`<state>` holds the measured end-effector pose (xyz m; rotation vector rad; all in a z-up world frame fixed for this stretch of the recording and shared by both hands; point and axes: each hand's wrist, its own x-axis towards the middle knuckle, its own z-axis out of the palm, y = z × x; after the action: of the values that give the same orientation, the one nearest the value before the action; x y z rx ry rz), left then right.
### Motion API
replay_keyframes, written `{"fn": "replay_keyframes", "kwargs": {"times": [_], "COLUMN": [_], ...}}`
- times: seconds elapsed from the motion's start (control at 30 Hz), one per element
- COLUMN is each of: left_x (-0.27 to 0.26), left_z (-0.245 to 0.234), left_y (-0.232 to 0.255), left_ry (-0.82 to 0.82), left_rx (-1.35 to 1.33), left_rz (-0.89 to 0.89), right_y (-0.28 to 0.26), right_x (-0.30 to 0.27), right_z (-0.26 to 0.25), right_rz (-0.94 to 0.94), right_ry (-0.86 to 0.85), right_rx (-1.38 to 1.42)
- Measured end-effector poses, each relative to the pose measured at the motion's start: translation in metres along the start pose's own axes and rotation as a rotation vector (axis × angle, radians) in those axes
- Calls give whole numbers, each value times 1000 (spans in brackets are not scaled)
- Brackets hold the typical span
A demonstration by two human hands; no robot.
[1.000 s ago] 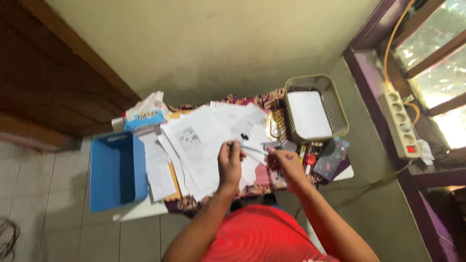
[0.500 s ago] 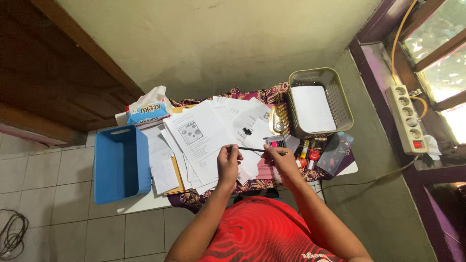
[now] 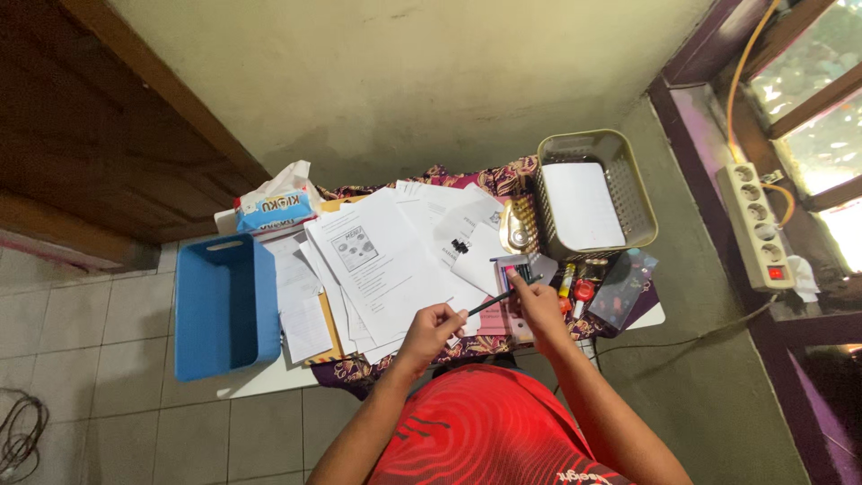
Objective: The person writes on paper with a pen, organizes several pens and a phone into a small holder, and places a toy into a blue bin.
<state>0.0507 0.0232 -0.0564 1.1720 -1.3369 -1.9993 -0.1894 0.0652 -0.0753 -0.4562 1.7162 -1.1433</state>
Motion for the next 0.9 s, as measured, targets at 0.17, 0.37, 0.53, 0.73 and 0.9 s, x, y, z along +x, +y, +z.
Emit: {"fn": "replay_keyframes", "kwargs": {"times": [0.17,0.37,0.53,0.73,0.9], "left_x": [3,12,3,10,36], "left_z": [-4,5,5,22,48], "left_y": [-25,-71,-87,-91,-95], "left_ry": [-142,-119,-61,-309,-29], "left_rx": [147,-7,230,254,562], "left_rz": [-16,-38,-113,-94,-45], "right_y": [-10,18,35,48,82], "right_x": [-4,-38,-44,-37,-12], "right_z": [15,50,42,-6,-57], "right_rz": [-93,-188,-136,-107,-302], "right_ry": [-20,-350,-387,-388,53], "right_rx": [-198,-204,-327,-355,-892]}}
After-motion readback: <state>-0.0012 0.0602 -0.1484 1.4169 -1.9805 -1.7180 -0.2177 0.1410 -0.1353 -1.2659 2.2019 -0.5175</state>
